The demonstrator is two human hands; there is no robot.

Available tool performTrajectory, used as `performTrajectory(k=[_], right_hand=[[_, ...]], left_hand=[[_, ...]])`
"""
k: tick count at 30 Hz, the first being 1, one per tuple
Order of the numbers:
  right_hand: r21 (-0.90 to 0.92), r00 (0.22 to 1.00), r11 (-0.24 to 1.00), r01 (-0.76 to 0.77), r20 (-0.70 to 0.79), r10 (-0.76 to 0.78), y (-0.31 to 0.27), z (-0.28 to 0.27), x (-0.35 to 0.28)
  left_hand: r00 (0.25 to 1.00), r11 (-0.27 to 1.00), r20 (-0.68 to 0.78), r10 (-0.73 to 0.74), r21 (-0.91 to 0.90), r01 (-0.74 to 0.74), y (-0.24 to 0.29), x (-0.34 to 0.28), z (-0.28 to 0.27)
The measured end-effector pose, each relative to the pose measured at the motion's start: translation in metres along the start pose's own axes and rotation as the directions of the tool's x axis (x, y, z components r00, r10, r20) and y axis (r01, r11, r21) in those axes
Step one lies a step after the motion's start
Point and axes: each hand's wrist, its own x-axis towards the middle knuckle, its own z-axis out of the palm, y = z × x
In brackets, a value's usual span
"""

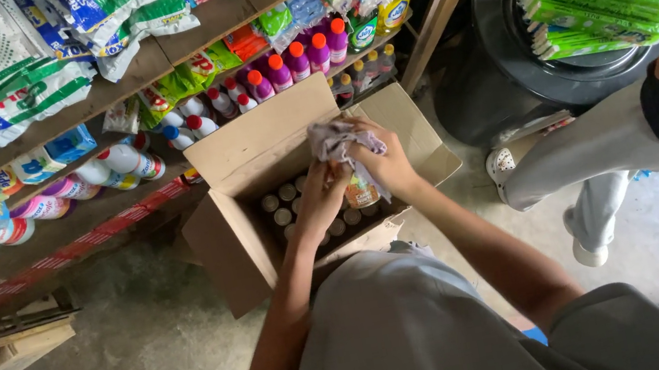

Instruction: Wiping canned goods with a cloth and placing them onto a store shelf.

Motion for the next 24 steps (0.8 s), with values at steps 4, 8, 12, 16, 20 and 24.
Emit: performTrajectory(k=[4,8,12,16,20,24], right_hand=[[-0.253,0.874,0.889,0.382,0.413,-0.258,-0.033,-0.017,0.020],[-0.282,0.934,0.921,0.269,0.311,-0.178,-0.032,-0.009,0.015],[0.139,0.940,0.934,-0.328,0.143,0.309,0.008,-0.021,0.006],[0.337,0.819,0.754,-0.564,0.114,0.562,0.013,-0.023,0.001],[0.337,0.773,0.705,-0.624,0.141,0.618,0.021,-0.030,-0.012],[0.514,0.640,0.494,-0.701,0.149,0.754,0.056,-0.032,-0.030]], left_hand=[[0.983,0.883,0.014,0.183,0.438,-0.170,-0.036,0.002,-0.006],[0.922,0.783,-0.108,0.371,0.570,-0.249,-0.028,-0.003,0.013],[0.849,0.722,-0.048,0.527,0.551,-0.418,0.016,-0.014,0.003],[0.874,0.782,0.055,0.482,0.423,-0.458,0.021,-0.015,0.000],[0.905,0.901,0.082,0.418,0.092,-0.425,0.014,-0.020,-0.001],[0.851,0.848,0.036,0.524,0.073,-0.526,0.001,-0.016,-0.001]])
